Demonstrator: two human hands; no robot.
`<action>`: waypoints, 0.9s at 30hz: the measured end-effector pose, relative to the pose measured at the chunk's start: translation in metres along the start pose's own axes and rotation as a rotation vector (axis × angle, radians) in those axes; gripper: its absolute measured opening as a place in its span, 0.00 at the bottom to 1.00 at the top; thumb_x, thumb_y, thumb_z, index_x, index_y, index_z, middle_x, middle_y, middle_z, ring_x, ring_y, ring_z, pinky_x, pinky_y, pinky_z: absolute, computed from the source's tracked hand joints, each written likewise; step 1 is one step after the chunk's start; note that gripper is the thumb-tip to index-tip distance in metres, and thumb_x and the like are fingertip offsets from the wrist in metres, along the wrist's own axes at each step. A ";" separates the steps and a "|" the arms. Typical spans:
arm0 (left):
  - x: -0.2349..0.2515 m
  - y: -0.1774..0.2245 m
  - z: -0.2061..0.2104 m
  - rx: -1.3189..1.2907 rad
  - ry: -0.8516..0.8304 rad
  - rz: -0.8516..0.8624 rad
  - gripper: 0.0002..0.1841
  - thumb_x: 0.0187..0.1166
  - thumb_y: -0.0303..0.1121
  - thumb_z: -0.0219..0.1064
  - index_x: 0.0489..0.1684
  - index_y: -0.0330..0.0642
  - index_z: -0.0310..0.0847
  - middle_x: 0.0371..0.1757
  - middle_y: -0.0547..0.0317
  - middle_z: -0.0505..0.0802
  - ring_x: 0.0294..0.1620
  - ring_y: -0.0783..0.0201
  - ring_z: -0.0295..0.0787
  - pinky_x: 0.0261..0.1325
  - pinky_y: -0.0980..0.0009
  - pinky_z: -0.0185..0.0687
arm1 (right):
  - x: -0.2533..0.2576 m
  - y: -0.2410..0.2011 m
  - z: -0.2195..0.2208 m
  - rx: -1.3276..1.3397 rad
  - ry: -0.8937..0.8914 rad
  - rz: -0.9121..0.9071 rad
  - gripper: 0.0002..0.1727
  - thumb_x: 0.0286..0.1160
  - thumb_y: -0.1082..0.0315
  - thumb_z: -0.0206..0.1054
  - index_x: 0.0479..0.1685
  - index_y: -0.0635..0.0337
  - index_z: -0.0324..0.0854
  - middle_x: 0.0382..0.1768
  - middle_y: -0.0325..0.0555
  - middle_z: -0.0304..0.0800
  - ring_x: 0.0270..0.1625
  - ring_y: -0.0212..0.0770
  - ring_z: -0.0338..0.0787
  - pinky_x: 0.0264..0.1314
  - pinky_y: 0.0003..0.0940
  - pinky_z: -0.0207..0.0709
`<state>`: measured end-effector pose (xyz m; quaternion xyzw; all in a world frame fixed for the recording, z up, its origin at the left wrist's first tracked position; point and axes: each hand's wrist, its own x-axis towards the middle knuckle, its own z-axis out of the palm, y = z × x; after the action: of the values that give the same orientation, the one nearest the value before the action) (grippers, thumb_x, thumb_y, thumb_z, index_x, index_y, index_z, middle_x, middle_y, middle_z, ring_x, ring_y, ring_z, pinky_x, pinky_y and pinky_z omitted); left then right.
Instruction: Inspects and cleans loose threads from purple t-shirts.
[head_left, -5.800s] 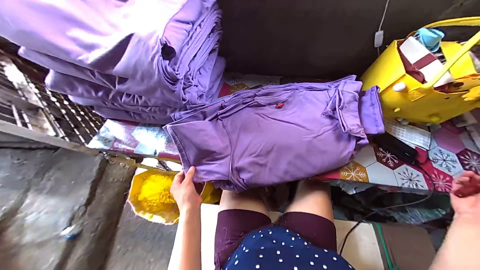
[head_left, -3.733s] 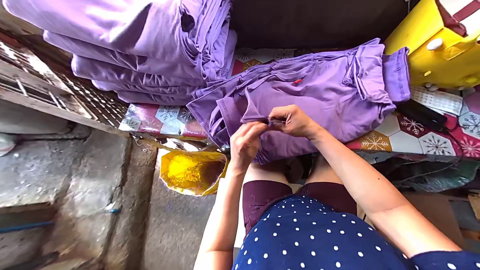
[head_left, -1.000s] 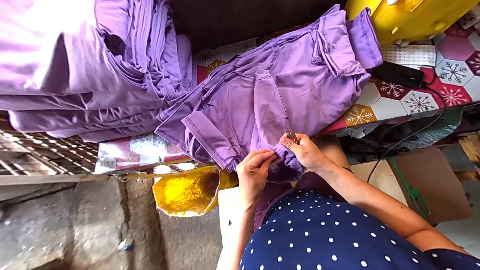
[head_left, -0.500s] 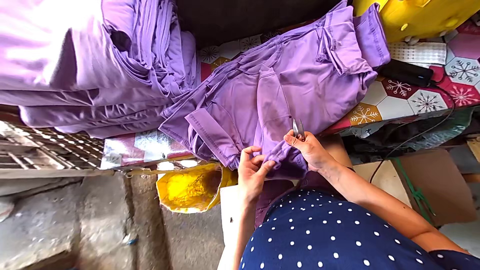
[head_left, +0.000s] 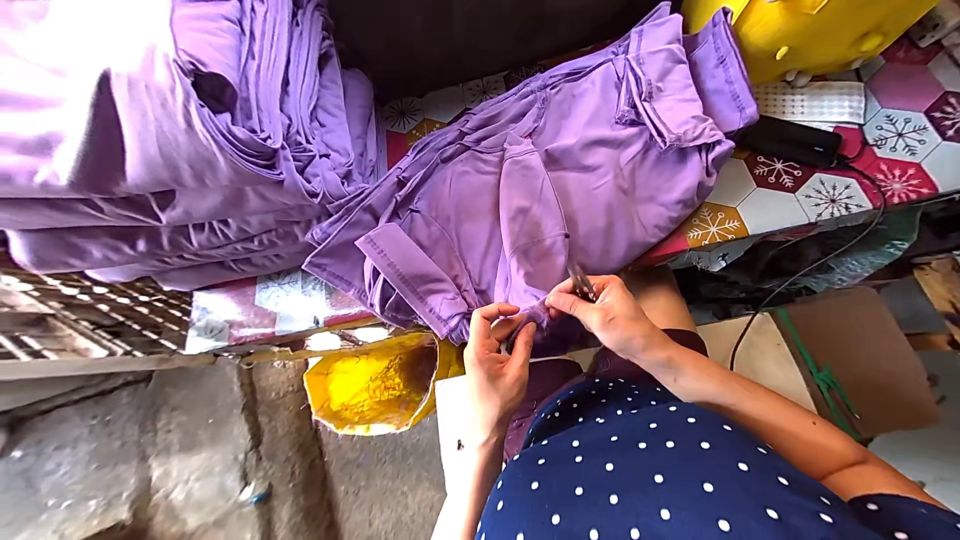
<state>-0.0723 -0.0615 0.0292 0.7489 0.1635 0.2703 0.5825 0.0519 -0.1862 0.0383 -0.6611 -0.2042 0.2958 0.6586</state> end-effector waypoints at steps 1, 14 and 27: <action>0.000 -0.002 -0.001 -0.014 0.007 -0.007 0.14 0.73 0.18 0.67 0.54 0.34 0.72 0.40 0.63 0.97 0.41 0.76 0.94 0.46 0.78 0.89 | 0.001 -0.002 -0.001 0.052 0.002 0.046 0.08 0.79 0.75 0.67 0.33 0.61 0.90 0.25 0.29 0.90 0.22 0.15 0.76 0.27 0.14 0.69; -0.004 0.000 0.003 0.002 0.028 0.023 0.15 0.72 0.18 0.69 0.52 0.35 0.70 0.40 0.64 0.96 0.41 0.77 0.94 0.47 0.79 0.89 | 0.005 -0.012 0.002 -0.003 -0.154 0.153 0.08 0.82 0.71 0.66 0.32 0.59 0.85 0.21 0.28 0.81 0.22 0.17 0.73 0.28 0.14 0.68; -0.006 -0.007 -0.004 -0.010 0.088 0.143 0.05 0.73 0.20 0.72 0.41 0.29 0.91 0.41 0.61 0.97 0.44 0.80 0.93 0.52 0.82 0.89 | 0.003 -0.025 0.017 -0.097 -0.171 -0.018 0.08 0.74 0.70 0.71 0.26 0.58 0.84 0.22 0.28 0.81 0.26 0.16 0.76 0.31 0.13 0.70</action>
<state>-0.0789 -0.0598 0.0218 0.7433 0.1336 0.3447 0.5575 0.0456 -0.1702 0.0632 -0.6629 -0.2794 0.3349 0.6086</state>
